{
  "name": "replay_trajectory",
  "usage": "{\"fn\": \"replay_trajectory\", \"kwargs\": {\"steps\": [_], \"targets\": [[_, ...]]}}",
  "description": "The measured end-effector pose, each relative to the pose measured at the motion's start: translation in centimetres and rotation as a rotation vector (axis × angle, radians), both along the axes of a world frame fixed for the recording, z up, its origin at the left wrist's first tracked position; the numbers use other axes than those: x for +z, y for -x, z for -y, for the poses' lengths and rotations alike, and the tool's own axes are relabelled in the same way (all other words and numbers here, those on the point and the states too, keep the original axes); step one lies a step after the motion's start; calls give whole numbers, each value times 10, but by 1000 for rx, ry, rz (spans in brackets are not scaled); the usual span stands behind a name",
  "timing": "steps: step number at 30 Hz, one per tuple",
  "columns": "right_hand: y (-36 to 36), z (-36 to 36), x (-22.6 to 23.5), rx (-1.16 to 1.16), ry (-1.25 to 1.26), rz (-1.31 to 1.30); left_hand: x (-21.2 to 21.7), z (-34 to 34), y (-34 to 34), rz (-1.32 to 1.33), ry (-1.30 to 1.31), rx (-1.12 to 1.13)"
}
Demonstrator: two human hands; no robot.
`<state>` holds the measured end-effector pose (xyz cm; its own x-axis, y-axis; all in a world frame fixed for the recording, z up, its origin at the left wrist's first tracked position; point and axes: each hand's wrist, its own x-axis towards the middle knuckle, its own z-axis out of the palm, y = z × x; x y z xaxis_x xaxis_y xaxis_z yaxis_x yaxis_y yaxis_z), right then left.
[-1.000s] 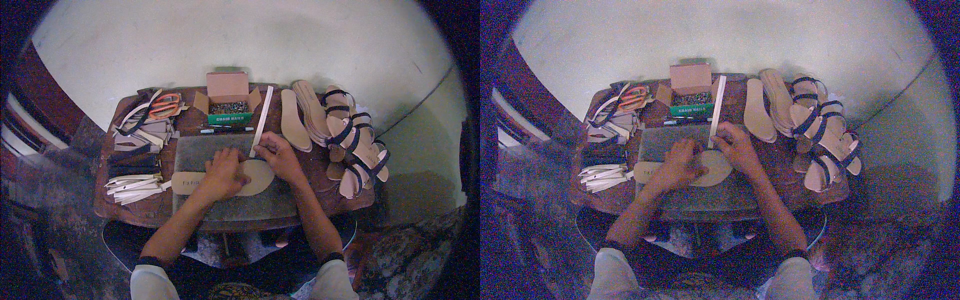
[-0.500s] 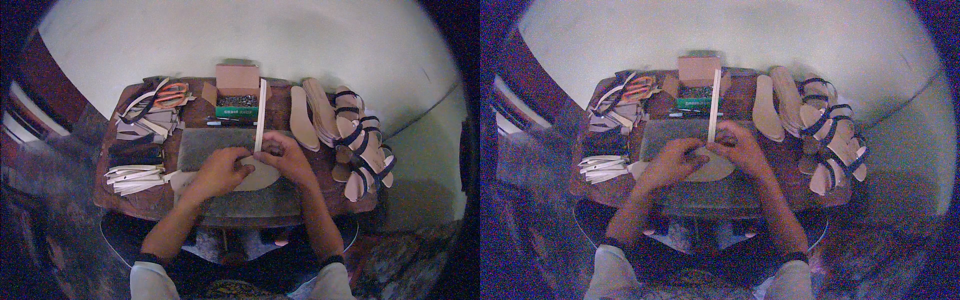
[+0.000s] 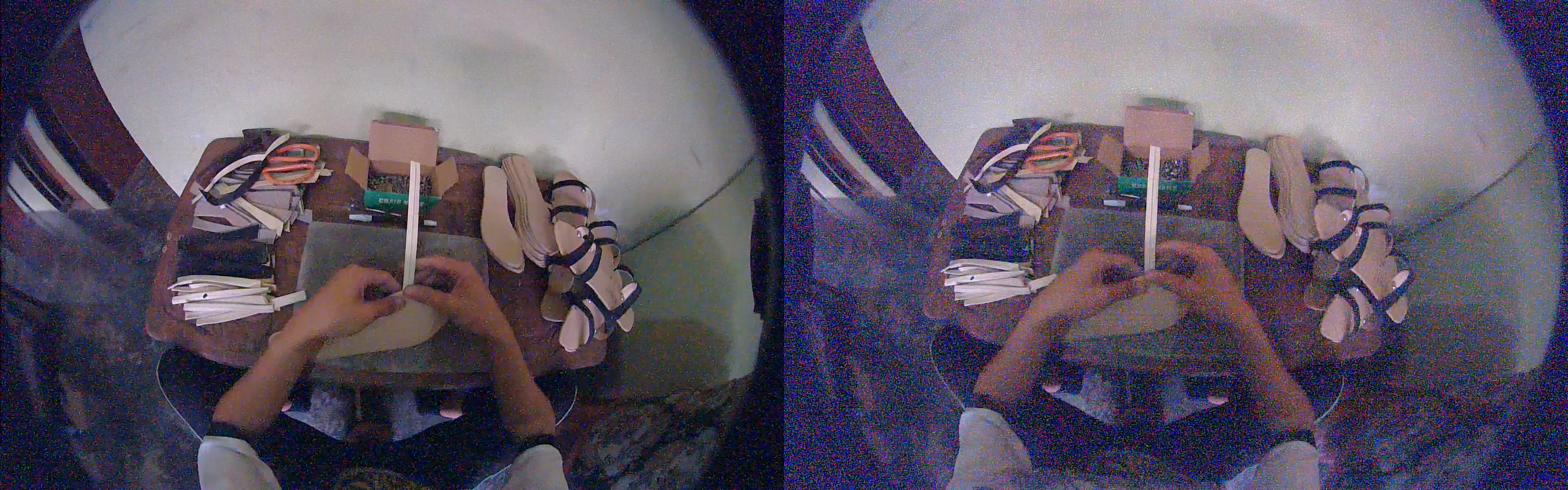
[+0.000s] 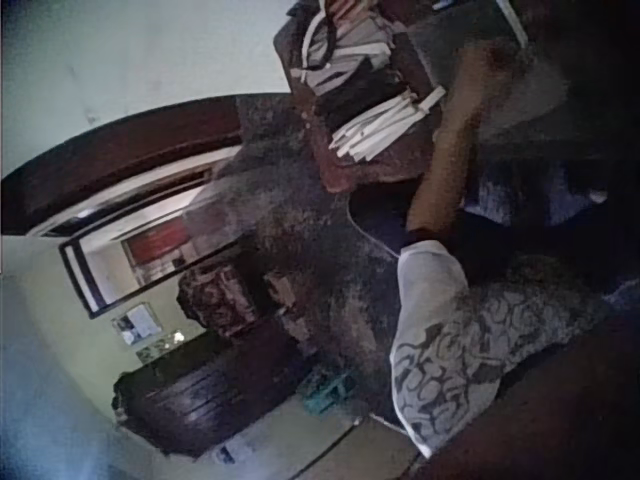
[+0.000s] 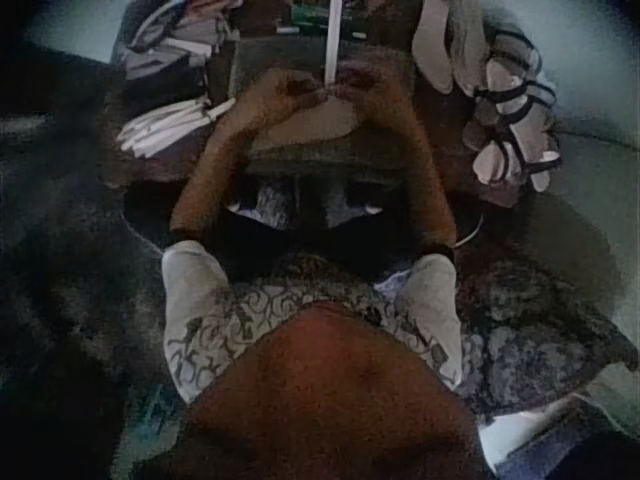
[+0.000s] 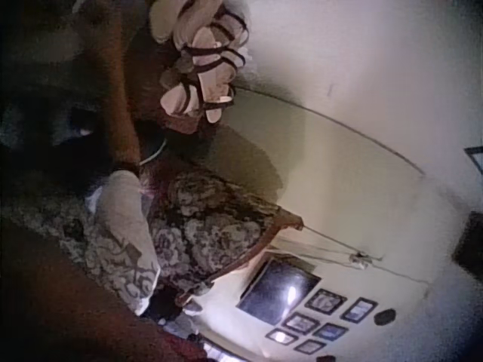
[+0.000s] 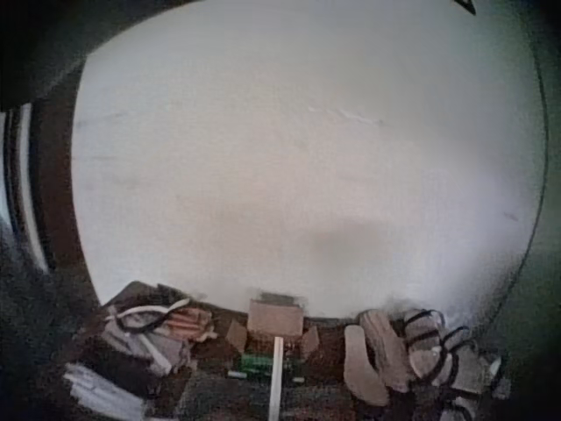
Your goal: The person assembles a sandal by attaching white straps to a beige sole using small metal fasteners. They position the straps, insert the fasteners, and press them into place to secure the straps to the sole.
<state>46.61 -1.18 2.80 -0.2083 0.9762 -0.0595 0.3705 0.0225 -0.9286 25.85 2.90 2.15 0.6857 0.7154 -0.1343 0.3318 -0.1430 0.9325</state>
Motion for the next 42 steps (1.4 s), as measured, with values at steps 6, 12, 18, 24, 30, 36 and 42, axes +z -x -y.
{"fn": "replay_trajectory", "kwargs": {"steps": [6, 12, 18, 24, 30, 36, 42], "targets": [[13, -11, 9, 19, 37, 15, -9, 0, 10, 156, 71, 81], [24, -30, 7, 15, -59, 128, -17, -2, 20, 104, 53, 142], [-1, -111, 15, -185, -385, 424, -13, 2, 18, 106, -108, 169], [4, -169, -16, -163, -422, 873, -3, 3, 21, 46, -48, 175], [8, -185, -39, -260, -324, 948, -7, 4, 23, 57, -73, 193], [0, -193, -43, -236, -304, 964, -11, 4, 19, 93, -24, 186], [9, -185, -28, -158, -374, 1035, -21, 6, 19, 92, -152, 220]]}}
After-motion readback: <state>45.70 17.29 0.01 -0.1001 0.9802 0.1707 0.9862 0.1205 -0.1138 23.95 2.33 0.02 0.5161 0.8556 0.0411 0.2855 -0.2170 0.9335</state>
